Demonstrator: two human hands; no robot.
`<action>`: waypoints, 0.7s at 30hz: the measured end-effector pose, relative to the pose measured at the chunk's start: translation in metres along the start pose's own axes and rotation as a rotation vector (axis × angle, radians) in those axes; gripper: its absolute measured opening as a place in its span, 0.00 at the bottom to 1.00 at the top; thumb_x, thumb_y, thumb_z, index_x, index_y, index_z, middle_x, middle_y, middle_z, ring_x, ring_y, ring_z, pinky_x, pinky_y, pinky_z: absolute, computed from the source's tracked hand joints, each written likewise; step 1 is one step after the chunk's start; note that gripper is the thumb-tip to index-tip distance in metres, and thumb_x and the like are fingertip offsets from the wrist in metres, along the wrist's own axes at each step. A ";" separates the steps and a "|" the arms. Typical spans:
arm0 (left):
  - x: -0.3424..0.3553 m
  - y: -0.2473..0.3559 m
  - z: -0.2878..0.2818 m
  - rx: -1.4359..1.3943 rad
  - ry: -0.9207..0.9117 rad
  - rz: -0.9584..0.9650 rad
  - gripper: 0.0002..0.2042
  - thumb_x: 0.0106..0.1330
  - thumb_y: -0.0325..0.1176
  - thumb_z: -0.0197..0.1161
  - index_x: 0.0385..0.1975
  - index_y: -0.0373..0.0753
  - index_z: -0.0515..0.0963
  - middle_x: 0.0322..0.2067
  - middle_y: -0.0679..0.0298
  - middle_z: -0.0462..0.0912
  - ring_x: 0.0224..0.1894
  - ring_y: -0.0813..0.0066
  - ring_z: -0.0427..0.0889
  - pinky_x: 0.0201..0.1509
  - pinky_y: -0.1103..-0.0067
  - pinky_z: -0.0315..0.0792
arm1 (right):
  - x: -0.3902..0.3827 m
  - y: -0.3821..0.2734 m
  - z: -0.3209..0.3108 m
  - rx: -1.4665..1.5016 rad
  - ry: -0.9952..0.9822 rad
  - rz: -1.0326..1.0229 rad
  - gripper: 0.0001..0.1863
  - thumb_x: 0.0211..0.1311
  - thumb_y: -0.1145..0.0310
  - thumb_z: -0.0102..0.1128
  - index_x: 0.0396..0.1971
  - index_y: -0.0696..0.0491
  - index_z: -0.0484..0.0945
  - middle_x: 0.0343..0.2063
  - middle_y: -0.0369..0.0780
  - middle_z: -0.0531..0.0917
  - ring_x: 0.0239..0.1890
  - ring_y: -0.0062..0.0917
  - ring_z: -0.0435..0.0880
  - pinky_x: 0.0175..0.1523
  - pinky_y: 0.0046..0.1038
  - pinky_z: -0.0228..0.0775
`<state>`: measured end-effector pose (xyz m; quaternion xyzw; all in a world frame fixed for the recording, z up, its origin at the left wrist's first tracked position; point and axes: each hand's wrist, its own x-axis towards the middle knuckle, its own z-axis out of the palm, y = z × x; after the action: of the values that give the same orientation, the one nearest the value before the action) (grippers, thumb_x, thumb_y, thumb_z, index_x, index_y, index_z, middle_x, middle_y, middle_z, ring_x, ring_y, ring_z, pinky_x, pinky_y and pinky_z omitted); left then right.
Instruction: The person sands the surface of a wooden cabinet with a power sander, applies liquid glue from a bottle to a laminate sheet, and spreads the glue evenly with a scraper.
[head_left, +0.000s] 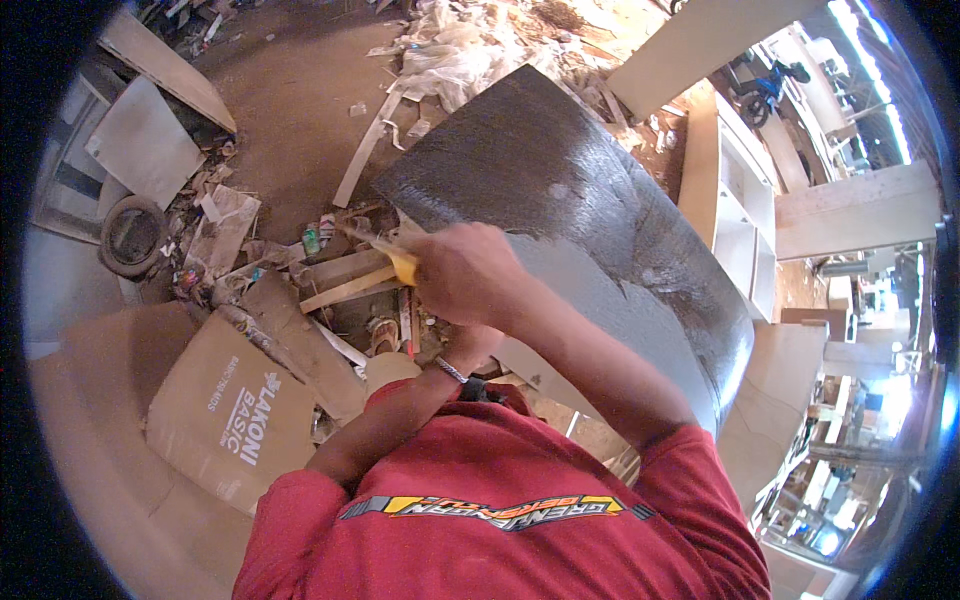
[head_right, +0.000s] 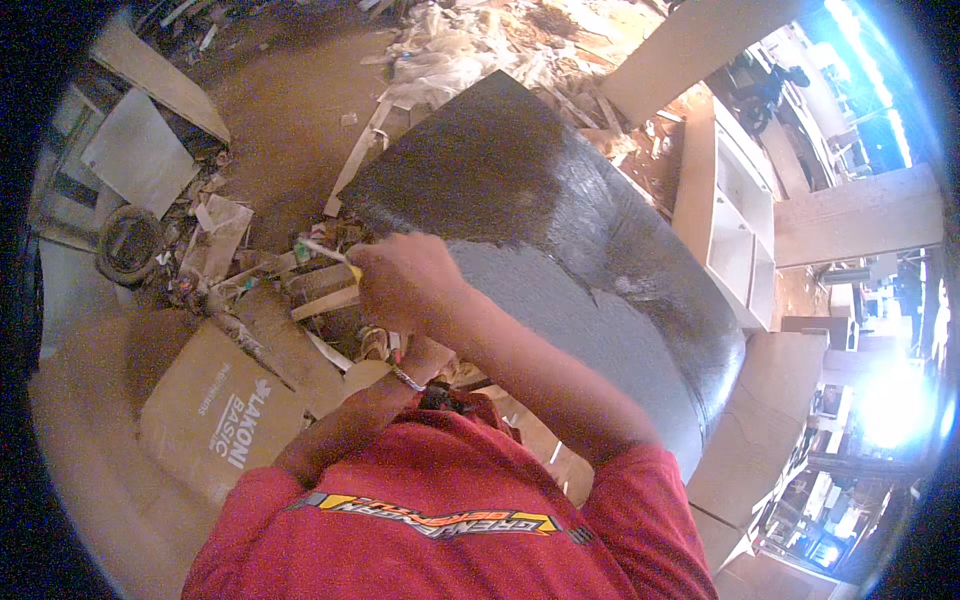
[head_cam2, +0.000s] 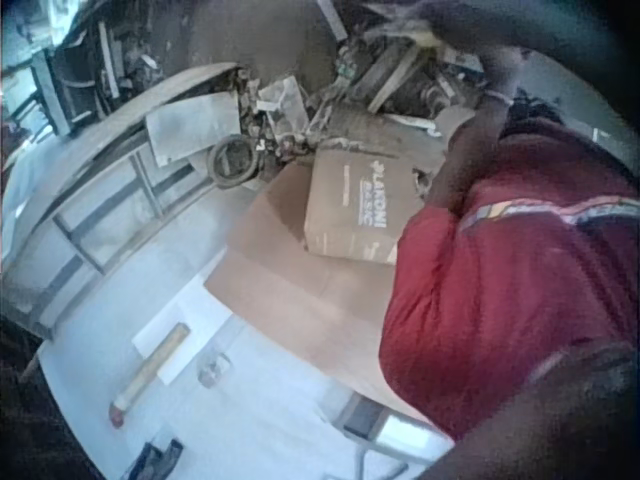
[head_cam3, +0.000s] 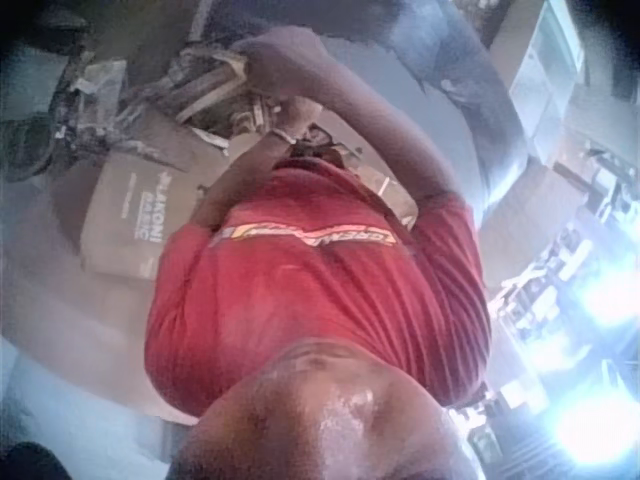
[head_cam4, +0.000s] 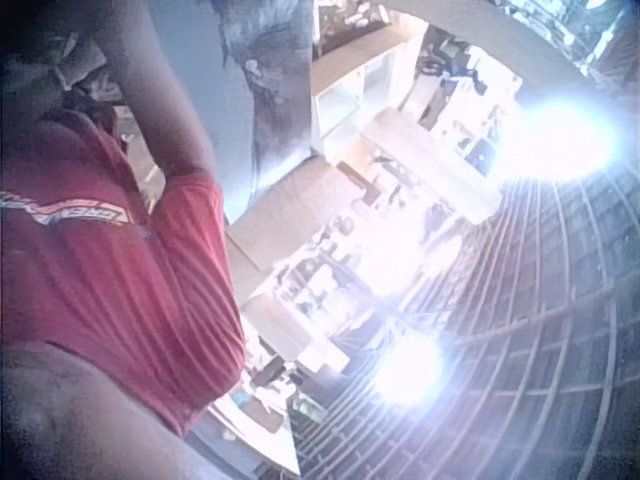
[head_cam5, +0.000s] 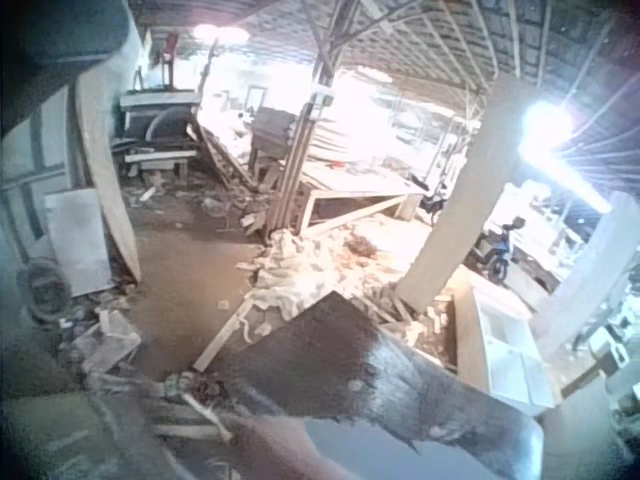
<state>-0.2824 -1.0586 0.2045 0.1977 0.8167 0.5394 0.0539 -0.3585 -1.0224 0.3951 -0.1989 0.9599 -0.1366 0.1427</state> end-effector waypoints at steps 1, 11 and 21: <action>0.002 -0.003 0.001 -0.110 0.083 -0.011 0.12 0.71 0.40 0.63 0.42 0.37 0.77 0.36 0.58 0.85 0.37 0.60 0.83 0.42 0.68 0.76 | -0.018 0.003 -0.021 0.029 -0.012 0.084 0.14 0.55 0.66 0.61 0.43 0.46 0.81 0.30 0.45 0.87 0.36 0.46 0.88 0.40 0.45 0.80; 0.003 0.055 0.003 -0.728 0.017 -0.639 0.25 0.72 0.49 0.65 0.19 0.34 0.73 0.23 0.59 0.84 0.27 0.73 0.88 0.28 0.77 0.83 | -0.167 0.137 0.009 -0.193 0.003 0.409 0.20 0.64 0.67 0.52 0.56 0.41 0.78 0.30 0.45 0.86 0.34 0.46 0.87 0.38 0.50 0.79; -0.009 0.076 0.016 -0.601 -0.419 -0.704 0.20 0.73 0.46 0.63 0.39 0.30 0.79 0.34 0.57 0.85 0.37 0.69 0.88 0.38 0.76 0.82 | -0.069 0.111 0.017 -0.136 0.154 0.314 0.09 0.56 0.68 0.57 0.36 0.47 0.83 0.26 0.47 0.85 0.32 0.44 0.87 0.37 0.45 0.78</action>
<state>-0.2493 -1.0220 0.2652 -0.0099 0.6141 0.6486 0.4496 -0.3302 -0.8987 0.3597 -0.0446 0.9943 -0.0624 0.0745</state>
